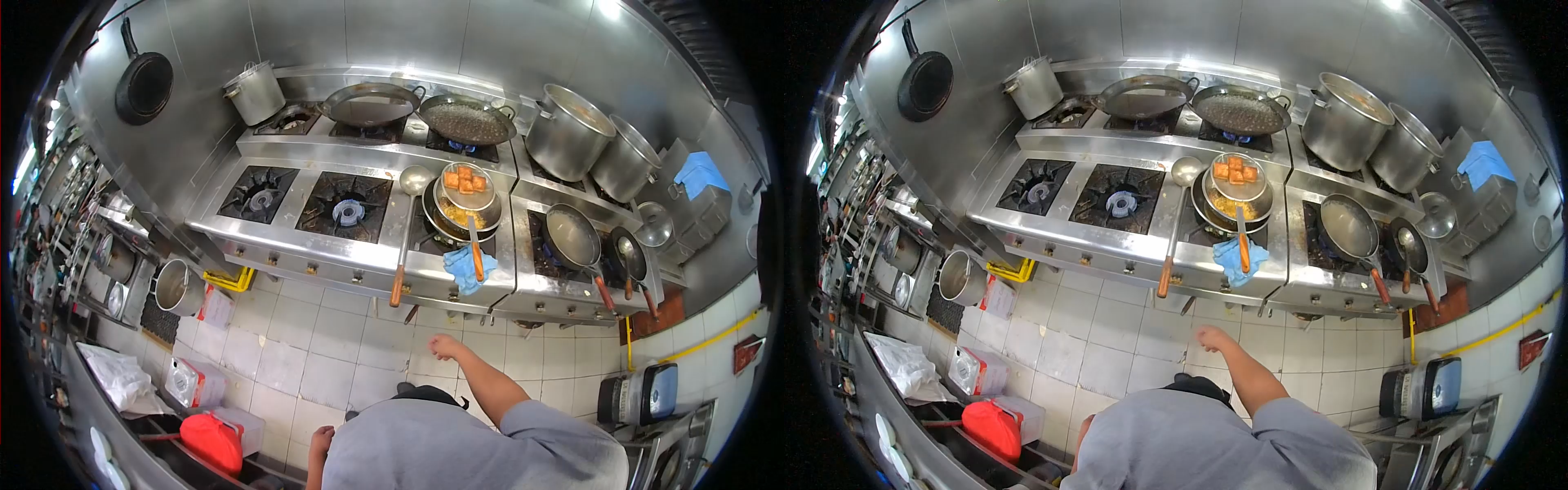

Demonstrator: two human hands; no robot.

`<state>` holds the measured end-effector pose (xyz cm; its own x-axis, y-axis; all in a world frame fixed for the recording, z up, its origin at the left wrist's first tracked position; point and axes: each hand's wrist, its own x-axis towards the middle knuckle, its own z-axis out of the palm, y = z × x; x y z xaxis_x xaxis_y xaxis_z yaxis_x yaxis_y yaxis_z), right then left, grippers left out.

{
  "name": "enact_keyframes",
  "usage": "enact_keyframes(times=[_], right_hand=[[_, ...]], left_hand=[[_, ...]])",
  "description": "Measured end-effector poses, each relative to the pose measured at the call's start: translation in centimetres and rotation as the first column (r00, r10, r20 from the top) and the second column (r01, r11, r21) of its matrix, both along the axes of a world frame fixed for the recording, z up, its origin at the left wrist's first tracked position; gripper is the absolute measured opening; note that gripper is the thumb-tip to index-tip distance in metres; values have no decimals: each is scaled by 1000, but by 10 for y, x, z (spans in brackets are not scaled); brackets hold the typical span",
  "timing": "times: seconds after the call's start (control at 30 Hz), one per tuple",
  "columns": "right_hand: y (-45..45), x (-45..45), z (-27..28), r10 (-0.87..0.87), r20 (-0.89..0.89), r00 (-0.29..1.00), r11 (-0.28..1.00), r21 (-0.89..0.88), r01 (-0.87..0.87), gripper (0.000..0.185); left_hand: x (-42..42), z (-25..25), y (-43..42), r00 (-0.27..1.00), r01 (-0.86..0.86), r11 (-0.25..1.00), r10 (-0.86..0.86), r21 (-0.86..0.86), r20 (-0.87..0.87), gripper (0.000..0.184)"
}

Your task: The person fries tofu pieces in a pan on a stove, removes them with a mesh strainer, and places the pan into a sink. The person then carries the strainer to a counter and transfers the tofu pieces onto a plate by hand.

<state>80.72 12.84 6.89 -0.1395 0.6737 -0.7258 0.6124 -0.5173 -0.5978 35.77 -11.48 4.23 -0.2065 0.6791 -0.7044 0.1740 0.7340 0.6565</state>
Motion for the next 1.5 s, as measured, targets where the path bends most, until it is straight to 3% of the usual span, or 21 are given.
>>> enact_keyframes(times=[0.13, 0.2, 0.3, 0.5, 0.57, 0.6, 0.7, 0.8, 0.87, 1.0, 1.1, 1.3, 1.4, 1.5], right_hand=[[-26, 13, -13, 94, 94, 991, 992, -88, -86, 24], [-43, 9, -10, 75, 81, 994, 990, -125, -64, 23], [-58, 1, 9, 49, 52, 997, 983, -178, -39, 23], [-44, 4, -10, 87, 44, 995, 982, -172, -78, 27], [-37, 5, -11, 53, 40, 998, 988, -148, -46, 27], [-34, 5, -11, 44, 38, 998, 990, -139, -38, 27], [-30, 3, -9, 48, 40, 998, 991, -129, -43, 27], [-32, -2, -5, 58, 29, 998, 992, -110, -54, 24], [-32, -6, 0, 52, 10, 999, 995, -88, -51, 24], [-36, -9, 5, 57, 27, 998, 991, -121, -53, 37], [-35, -6, 9, 2, 33, 999, 993, -114, 2, 47], [-31, 1, 11, -2, 71, 997, 995, -102, 9, 52], [-34, 1, 1, -19, 98, 995, 998, -65, 25, 54], [-33, -3, 3, -5, 91, 996, 998, -65, 11, 54]], left_hand=[[-5, -7, -13, 999, -28, 999, 28, 20, -21, 30], [-2, 5, -22, 991, 38, 999, -38, 2, -132, 31], [-31, -107, -59, 971, 189, 982, -183, 27, -157, 30], [-31, -104, -64, 981, 124, 992, -125, -14, -151, 26], [-17, -45, -50, 985, 83, 993, -68, 89, -160, 25], [0, 19, -31, 986, 66, 988, -43, 140, -162, 25], [14, 58, -10, 988, 94, 986, -74, 140, -139, 25], [17, 52, -1, 998, 6, 996, -1, 91, -55, 26], [7, 12, -4, 999, -28, 999, 30, 47, -38, 26], [5, 2, -12, 997, -72, 997, 72, -17, -22, 28], [-11, -62, -39, 992, 56, 998, -51, 36, -115, 29], [-21, -67, -49, 984, 74, 997, -69, 28, -162, 27], [-1, 16, -26, 990, 21, 1000, -23, -16, -139, 27], [-3, 3, -25, 999, -16, 1000, 16, 5, -48, 27]])
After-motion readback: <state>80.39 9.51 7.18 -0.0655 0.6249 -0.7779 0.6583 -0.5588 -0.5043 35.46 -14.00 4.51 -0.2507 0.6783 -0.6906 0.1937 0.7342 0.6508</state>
